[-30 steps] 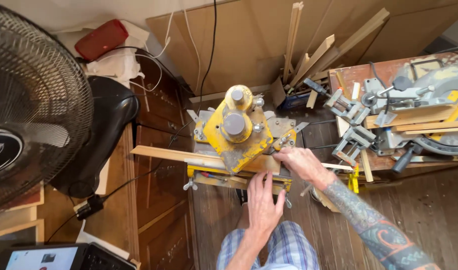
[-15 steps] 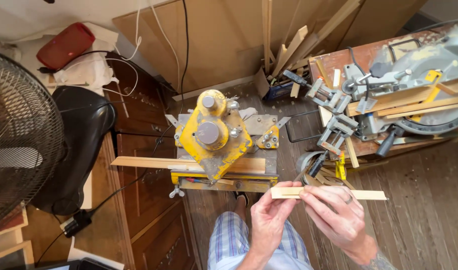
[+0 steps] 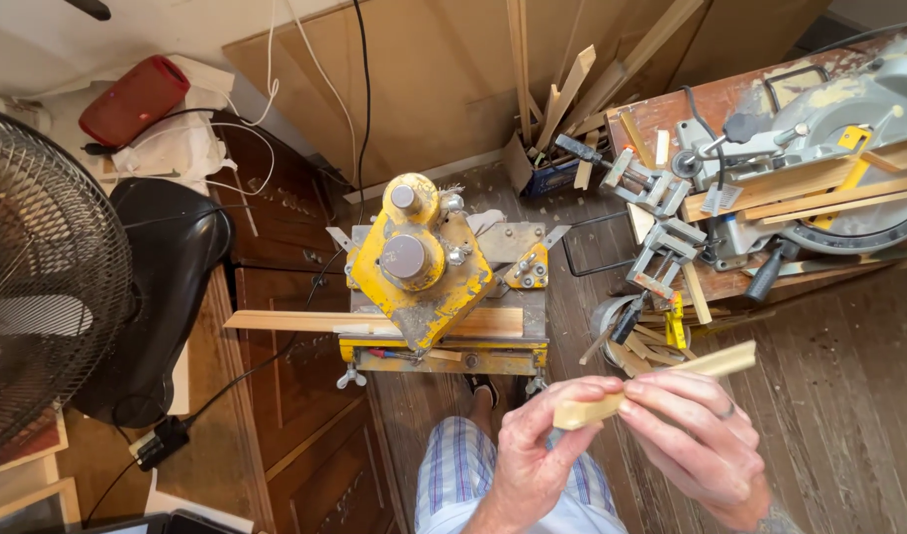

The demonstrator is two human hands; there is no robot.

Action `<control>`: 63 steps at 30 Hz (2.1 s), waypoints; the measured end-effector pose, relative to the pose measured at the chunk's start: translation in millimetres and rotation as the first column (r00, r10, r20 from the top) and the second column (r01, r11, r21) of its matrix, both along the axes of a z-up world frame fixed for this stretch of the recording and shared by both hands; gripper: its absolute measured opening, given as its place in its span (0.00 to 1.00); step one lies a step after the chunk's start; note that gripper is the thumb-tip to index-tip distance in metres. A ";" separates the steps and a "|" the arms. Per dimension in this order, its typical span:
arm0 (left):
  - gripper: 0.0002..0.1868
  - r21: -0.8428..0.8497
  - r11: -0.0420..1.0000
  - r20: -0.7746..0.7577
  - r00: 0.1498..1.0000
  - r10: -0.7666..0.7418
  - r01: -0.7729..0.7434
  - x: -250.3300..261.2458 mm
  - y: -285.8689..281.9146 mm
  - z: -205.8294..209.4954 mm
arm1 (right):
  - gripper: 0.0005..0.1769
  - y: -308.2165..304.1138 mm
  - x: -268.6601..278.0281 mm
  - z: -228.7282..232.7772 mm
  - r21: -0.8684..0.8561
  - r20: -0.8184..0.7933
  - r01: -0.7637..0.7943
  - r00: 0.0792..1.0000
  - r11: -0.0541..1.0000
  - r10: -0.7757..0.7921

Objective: Feeding a wooden strip through a machine and signing a print

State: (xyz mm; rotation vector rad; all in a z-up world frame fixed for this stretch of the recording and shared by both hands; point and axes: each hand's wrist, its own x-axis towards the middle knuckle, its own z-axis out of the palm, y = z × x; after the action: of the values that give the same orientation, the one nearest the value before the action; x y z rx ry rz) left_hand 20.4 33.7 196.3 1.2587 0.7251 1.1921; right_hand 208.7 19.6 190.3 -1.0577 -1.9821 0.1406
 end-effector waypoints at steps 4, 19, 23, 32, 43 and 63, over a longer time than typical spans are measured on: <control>0.09 -0.021 0.998 0.083 0.995 -0.049 0.051 -1.6 -6.2 -0.6 | 0.08 -3.5 -8.5 10.7 0.050 -0.036 0.048 0.998 0.998 -0.046; 0.11 0.017 0.995 0.233 0.967 -0.102 0.101 -7.7 -3.3 2.9 | 0.08 -2.5 -3.2 23.0 0.072 0.081 -0.010 0.997 0.997 0.004; 0.08 0.052 0.993 0.220 0.969 -0.115 0.106 -10.2 -2.8 6.1 | 0.07 -7.7 1.2 20.1 0.096 0.107 -0.034 0.994 0.995 0.024; 0.08 0.087 0.988 0.322 0.935 -0.146 0.124 -9.6 -3.1 7.1 | 0.11 -10.4 6.4 19.9 0.175 0.199 -0.031 0.980 0.984 -0.004; 0.13 -0.106 0.993 0.300 0.954 -0.023 0.057 -8.3 -2.4 0.9 | 0.11 10.7 -5.5 42.2 -0.010 0.239 -0.062 0.969 0.998 0.063; 0.14 -0.530 0.835 0.214 0.930 0.298 -0.146 4.0 7.9 -75.0 | 0.15 34.7 -17.4 -42.7 -0.148 0.255 -0.080 0.960 0.986 0.117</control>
State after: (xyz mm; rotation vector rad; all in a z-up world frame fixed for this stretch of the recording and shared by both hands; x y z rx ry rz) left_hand 24.4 41.6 121.3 0.5525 0.9111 1.2343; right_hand 191.3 54.3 147.6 -1.1106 -2.2941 0.2006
